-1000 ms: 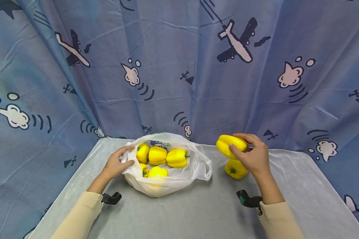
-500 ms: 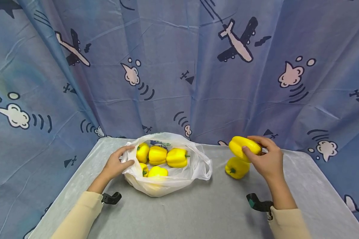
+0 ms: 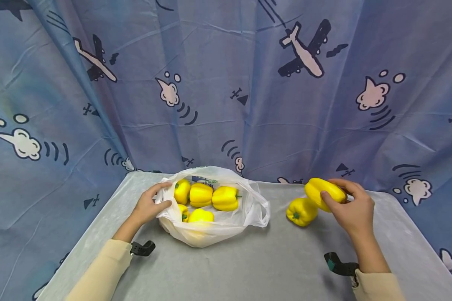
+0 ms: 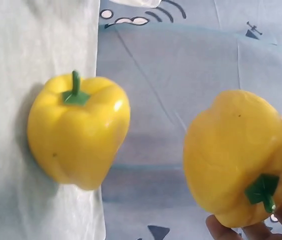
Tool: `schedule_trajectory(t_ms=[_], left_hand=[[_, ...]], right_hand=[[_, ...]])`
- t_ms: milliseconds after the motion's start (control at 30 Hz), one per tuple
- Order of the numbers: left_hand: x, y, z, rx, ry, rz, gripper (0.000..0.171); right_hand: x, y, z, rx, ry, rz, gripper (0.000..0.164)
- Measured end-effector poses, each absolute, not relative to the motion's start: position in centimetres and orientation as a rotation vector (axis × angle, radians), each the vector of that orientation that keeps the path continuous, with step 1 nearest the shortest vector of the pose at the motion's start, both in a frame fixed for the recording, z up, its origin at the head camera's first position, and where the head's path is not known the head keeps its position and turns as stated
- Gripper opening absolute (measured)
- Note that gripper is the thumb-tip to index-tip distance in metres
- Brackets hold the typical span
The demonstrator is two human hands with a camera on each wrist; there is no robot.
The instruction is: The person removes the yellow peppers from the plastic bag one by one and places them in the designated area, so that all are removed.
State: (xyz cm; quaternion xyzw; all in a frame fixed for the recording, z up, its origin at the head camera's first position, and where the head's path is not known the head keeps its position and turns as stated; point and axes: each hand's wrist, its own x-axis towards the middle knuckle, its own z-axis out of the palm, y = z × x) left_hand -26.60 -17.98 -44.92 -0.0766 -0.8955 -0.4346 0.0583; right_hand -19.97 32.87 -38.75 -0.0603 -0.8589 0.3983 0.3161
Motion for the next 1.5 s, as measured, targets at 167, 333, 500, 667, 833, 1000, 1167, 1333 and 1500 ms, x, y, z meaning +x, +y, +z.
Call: schedule_trajectory(t_ms=[167,333,500,667,833,1000,1167,1333,1500], left_hand=[[-26.5,-18.0,-44.9,-0.238,-2.71,-1.318,0.055],[-26.6,-18.0,-44.9,-0.25,-2.705,-1.316,0.055],[-26.5,-18.0,-44.8,-0.245,-2.701,-1.322,0.055],[-26.6,-18.0,-44.9,-0.251,-2.7,-1.313,0.055],[-26.6,-18.0,-44.8,-0.257,-2.705,-1.309,0.055],[-26.5,-17.9,-44.7,-0.244,-2.711,-1.309,0.055],[-26.5,-17.9,-44.7,-0.241,-2.711,-1.316,0.055],[-26.6,-17.9,-44.7,-0.235,-2.715,-1.312,0.055],[-26.6,-17.9,-44.8,-0.242,-2.717,-1.293,0.055]], right_hand=[[-19.7,33.6,-39.3,-0.284,-2.282,1.039,0.042],[-19.5,34.5,-40.3,-0.362,-2.295,1.012,0.043],[-19.4,35.3,-41.4,-0.392,-2.303,0.987,0.042],[-19.2,36.0,-42.6,-0.41,-2.274,1.004,0.042],[-19.0,36.6,-43.6,-0.406,-2.248,0.996,0.04],[-19.1,37.1,-44.4,-0.425,-2.265,0.989,0.041],[-19.2,37.5,-45.1,-0.463,-2.252,0.974,0.041],[-19.4,37.9,-45.8,-0.504,-2.253,0.958,0.042],[-19.6,38.1,-46.2,-0.535,-2.276,0.954,0.042]])
